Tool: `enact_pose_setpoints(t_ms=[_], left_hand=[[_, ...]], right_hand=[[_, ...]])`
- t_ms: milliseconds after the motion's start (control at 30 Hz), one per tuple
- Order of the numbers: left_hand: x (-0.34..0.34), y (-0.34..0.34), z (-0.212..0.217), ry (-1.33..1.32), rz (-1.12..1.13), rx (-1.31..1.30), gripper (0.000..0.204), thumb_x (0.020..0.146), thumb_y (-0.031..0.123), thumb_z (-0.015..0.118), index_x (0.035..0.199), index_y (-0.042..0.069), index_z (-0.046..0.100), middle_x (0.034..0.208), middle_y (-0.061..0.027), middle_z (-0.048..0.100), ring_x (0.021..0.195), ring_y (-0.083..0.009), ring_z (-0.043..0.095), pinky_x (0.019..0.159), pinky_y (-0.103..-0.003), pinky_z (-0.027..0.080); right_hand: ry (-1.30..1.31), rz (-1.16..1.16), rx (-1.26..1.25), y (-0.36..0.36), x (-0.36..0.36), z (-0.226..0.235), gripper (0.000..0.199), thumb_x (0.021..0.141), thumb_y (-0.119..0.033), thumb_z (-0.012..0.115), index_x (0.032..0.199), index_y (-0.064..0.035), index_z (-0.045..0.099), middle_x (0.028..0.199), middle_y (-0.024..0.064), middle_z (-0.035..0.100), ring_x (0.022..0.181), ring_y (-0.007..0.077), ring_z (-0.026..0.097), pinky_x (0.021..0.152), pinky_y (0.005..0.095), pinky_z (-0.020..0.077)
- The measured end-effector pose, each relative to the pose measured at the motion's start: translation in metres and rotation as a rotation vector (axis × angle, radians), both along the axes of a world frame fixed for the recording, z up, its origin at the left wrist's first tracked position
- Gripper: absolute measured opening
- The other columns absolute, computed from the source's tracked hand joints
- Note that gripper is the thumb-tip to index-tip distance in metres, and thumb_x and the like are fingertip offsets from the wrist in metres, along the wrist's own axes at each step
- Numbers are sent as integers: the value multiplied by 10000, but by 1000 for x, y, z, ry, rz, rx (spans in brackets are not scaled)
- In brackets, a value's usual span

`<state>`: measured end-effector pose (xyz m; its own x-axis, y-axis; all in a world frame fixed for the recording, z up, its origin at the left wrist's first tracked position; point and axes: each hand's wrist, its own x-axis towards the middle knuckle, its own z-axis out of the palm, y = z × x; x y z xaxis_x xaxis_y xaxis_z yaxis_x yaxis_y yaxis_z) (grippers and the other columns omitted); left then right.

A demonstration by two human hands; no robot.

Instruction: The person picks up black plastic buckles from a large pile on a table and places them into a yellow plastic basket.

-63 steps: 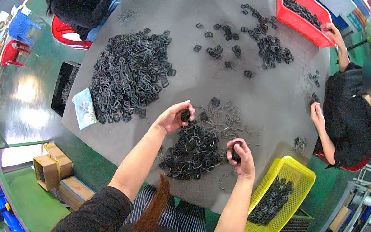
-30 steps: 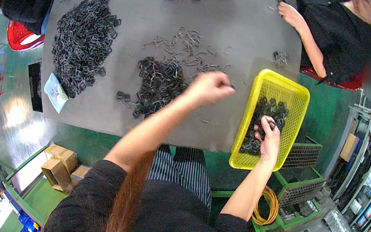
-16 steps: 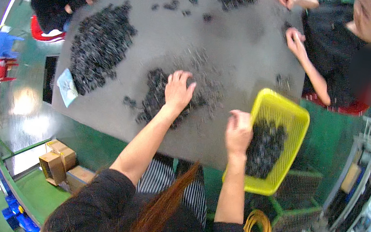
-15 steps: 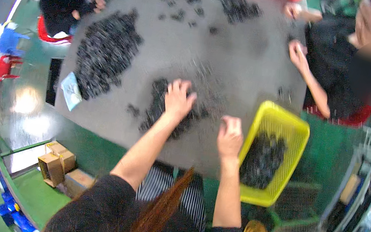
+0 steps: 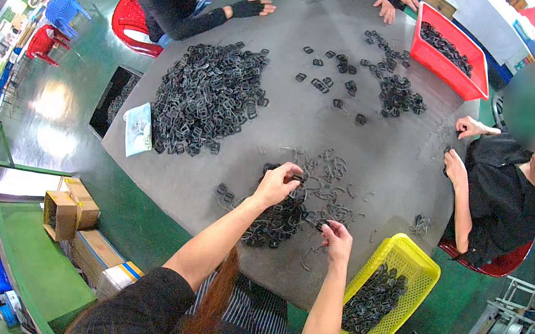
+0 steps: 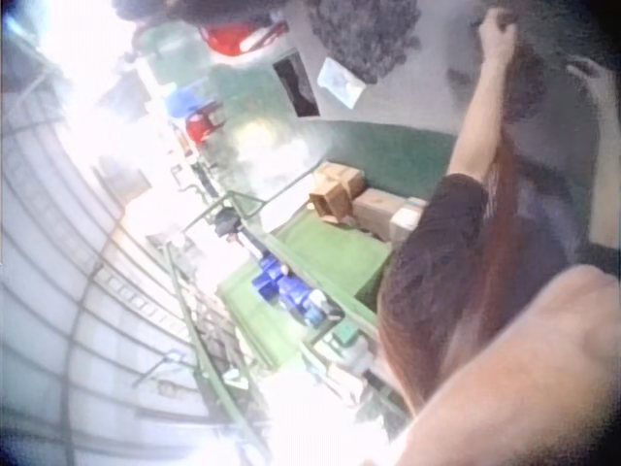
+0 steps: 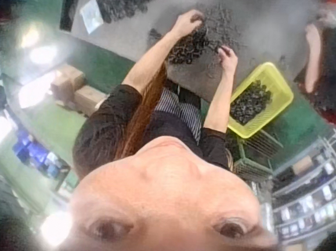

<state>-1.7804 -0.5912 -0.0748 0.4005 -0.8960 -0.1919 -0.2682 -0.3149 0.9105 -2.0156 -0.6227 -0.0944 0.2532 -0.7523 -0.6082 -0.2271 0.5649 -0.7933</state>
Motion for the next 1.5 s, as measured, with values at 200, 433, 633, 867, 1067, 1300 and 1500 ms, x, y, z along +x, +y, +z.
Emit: enact_pose_setpoints(t_ms=[200,433,633,867,1067,1300,1500], left_hand=[[14,-4,16,642,-6,162,185,802,137,631,969,71,670,807,-5,653,685,-69,576,635,-225,473],[59,-3,9,276,-61,329,293,827,142,627,1109,67,604,887,-40,655,689,-113,625,584,-232,504],[82,10,0,211,-226,448,214,827,161,627,1009,48,626,824,-29,657,654,-108,628,551,-226,491],[104,16,11,642,-104,314,167,867,235,591,960,100,620,886,-5,631,787,-98,601,603,-227,475],[110,11,-13,677,81,352,167,867,263,586,904,100,580,794,-3,600,728,-92,577,549,-191,438],[60,8,-37,-428,-123,270,328,726,312,718,828,25,597,687,-96,593,640,-240,575,603,-344,456],[81,4,-3,271,-230,434,290,898,323,537,860,48,618,664,52,539,599,-39,449,526,-205,348]], right_hand=[[-121,-102,20,-13,-10,21,211,790,-123,663,980,-47,611,720,-14,585,619,58,531,499,188,377],[-565,-236,232,-24,9,33,235,791,-197,655,965,-42,623,751,-3,602,683,77,542,561,224,426],[283,370,-384,-39,67,-1,285,720,-289,699,891,-71,633,781,77,654,749,210,613,712,319,471],[708,516,-497,-42,103,12,269,694,-329,714,818,-96,665,804,111,652,832,282,630,716,409,483],[490,412,-397,-52,72,-2,280,700,-307,709,854,-77,673,877,138,666,851,288,631,766,372,483],[635,452,-525,-32,101,-2,270,706,-324,709,807,-82,646,781,142,653,783,302,634,695,408,490],[531,354,-396,-40,74,8,297,724,-301,704,886,-60,641,764,123,652,720,242,628,674,358,477]])
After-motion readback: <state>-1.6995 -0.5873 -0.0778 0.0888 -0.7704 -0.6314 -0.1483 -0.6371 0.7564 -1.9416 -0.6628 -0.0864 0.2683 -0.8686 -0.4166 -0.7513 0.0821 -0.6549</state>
